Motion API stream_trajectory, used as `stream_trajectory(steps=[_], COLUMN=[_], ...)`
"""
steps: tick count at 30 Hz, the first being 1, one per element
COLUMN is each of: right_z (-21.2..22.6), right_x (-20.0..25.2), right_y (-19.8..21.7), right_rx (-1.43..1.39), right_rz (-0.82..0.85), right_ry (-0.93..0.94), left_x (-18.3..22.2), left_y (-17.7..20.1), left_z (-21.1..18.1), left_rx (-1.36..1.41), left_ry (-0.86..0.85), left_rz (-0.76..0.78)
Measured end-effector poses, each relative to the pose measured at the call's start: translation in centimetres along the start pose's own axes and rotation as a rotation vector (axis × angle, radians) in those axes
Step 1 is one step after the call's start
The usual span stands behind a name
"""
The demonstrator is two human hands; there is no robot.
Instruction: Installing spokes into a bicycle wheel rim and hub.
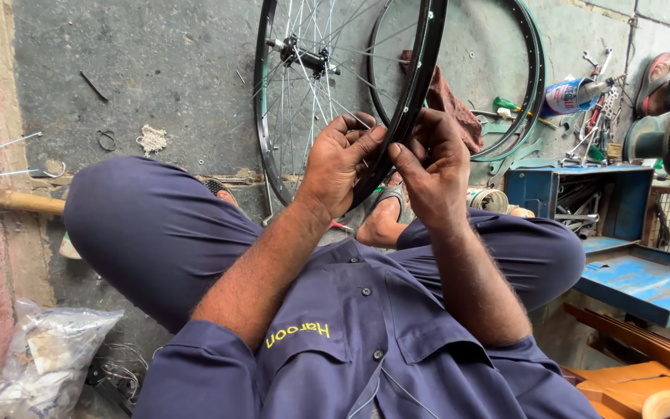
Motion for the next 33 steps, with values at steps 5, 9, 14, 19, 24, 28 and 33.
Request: stream_trajectory(steps=[5,9,14,19,24,28,33], right_z=[-0.5,1.3,1.7,0.0,-0.9,-0.2,-0.7], right_x=[-0.5,-1.5,-1.5,-1.6,-1.6,-2.0,-1.7], right_y=[0.8,1.0,2.3,4.2,5.6,5.1,5.6], right_rx=[-0.105,-0.120,0.038,0.025,-0.008,-0.041,-0.042], right_rz=[0.020,0.054,0.097,0.172,0.201,0.240,0.253], right_ry=[-0.042,-0.094,-0.112,-0.042,-0.033,-0.040,-0.030], left_x=[0.1,1.0,2.4,-2.5,-3.3,-2.4,-2.5], left_y=[-0.4,-1.2,-2.8,1.4,1.7,0.5,0.5], left_z=[0.5,0.0,-5.0,-3.0,-1.4,-1.9,-0.2], left_rx=[-0.007,-0.068,-1.475,-1.422,-1.361,-1.224,-1.272], left_ry=[0.009,-0.033,-0.732,-0.747,-0.447,-0.504,-0.497], left_rz=[-0.050,-0.028,-0.248,0.168,0.215,0.305,0.246])
Point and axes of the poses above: each hand's wrist, its own x-axis away from the middle knuckle, its own y-axis out of the back of the hand, z = x × y, the point moved 1 cm from there along -x, towards the middle knuckle, and after that the axes turned 6 degrees about y, right-handed, at the moved point
